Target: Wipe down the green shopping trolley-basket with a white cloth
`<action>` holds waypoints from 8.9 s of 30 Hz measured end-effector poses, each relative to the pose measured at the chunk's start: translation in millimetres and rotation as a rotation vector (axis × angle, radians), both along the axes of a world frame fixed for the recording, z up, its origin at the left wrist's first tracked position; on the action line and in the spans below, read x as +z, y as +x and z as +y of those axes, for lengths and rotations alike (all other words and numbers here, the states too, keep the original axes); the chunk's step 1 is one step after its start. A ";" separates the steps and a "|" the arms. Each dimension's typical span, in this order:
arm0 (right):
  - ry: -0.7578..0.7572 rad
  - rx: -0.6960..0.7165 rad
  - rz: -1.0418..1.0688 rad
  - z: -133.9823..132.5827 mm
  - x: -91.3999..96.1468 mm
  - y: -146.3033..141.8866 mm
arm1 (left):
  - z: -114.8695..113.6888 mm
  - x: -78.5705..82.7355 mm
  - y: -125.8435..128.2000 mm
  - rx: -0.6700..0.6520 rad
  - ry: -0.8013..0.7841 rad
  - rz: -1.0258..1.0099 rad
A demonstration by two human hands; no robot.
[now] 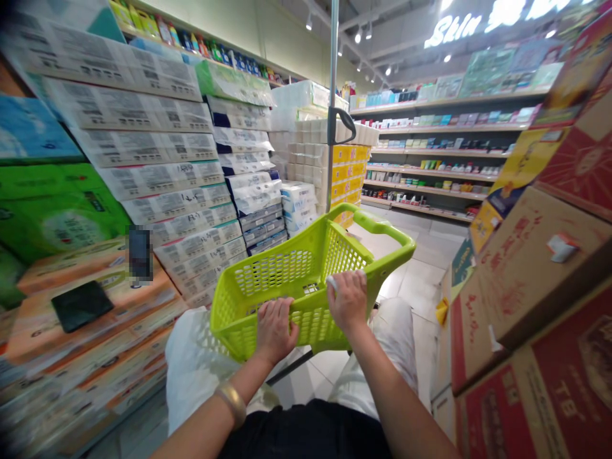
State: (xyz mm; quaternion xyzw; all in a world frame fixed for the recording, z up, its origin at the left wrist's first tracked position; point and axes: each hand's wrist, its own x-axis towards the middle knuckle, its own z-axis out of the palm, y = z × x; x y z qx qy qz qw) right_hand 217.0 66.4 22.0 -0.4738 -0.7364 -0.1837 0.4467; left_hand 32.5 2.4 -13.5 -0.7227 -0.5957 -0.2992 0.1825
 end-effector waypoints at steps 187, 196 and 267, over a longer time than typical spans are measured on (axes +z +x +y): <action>-0.432 0.466 -0.128 11.0 120.6 -12.0 | 12.9 166.7 8.0 0.078 -0.279 0.144; -0.662 0.207 -0.257 34.5 142.6 -16.1 | 12.1 166.1 10.0 0.077 -0.285 0.142; 0.054 0.444 0.032 2.6 48.6 -5.6 | 20.5 170.9 -5.9 0.069 -0.334 0.131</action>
